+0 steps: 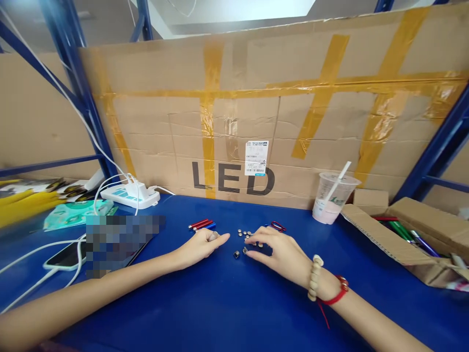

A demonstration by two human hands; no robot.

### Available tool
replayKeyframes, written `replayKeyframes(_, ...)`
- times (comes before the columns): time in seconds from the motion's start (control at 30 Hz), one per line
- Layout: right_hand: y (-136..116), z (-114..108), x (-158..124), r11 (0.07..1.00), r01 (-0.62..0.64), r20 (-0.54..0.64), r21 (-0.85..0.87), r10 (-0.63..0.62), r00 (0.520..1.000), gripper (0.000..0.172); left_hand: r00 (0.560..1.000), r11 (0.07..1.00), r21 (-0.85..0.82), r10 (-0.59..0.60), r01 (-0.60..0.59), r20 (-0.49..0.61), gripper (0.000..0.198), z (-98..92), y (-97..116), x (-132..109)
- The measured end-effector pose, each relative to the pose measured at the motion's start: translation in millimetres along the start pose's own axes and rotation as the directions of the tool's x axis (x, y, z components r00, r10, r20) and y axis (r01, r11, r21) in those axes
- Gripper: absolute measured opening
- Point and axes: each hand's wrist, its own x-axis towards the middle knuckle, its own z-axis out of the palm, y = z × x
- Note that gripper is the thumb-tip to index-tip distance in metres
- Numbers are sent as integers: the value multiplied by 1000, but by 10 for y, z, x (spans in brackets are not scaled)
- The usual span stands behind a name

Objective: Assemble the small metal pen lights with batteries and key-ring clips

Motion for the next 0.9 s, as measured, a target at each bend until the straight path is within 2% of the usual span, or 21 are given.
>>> replayKeyframes(0.1,-38,135,-4,998,46,32,-45,-44,999,31,999,1000,10,1,-1,-32,50,30,-44,-4)
replayKeyframes(0.27,-50,254,-22,995,72,-27,-67,-74,997,29,997,998,41,44,-41,-65,35,33,-10,-109)
replayKeyframes(0.37,-47,252,-53,999,23,-50,-30,-25,998,24,999,999,-4,36,-36,-35,32,18,48,-216)
replayKeyframes(0.5,-71,237,-99,995,-71,-109,76,79,991,25,1000,1000,8,18,-18,26,40,19,120,-370)
replayKeyframes(0.63,-142,252,-121,945,-93,-223,313,168,960,28,978,968,165,170,-188,121,31,31,120,-446)
replayKeyframes(0.73,-232,270,-130,861,-126,-223,492,265,938,30,952,912,287,250,-292,175,20,45,94,-432)
replayKeyframes(0.8,-295,278,-141,829,-141,-240,541,313,919,31,941,885,323,300,-336,158,18,61,78,-408)
replayKeyframes(0.9,-367,282,-167,838,-120,-281,533,309,909,27,934,853,381,333,-356,126,18,81,56,-383)
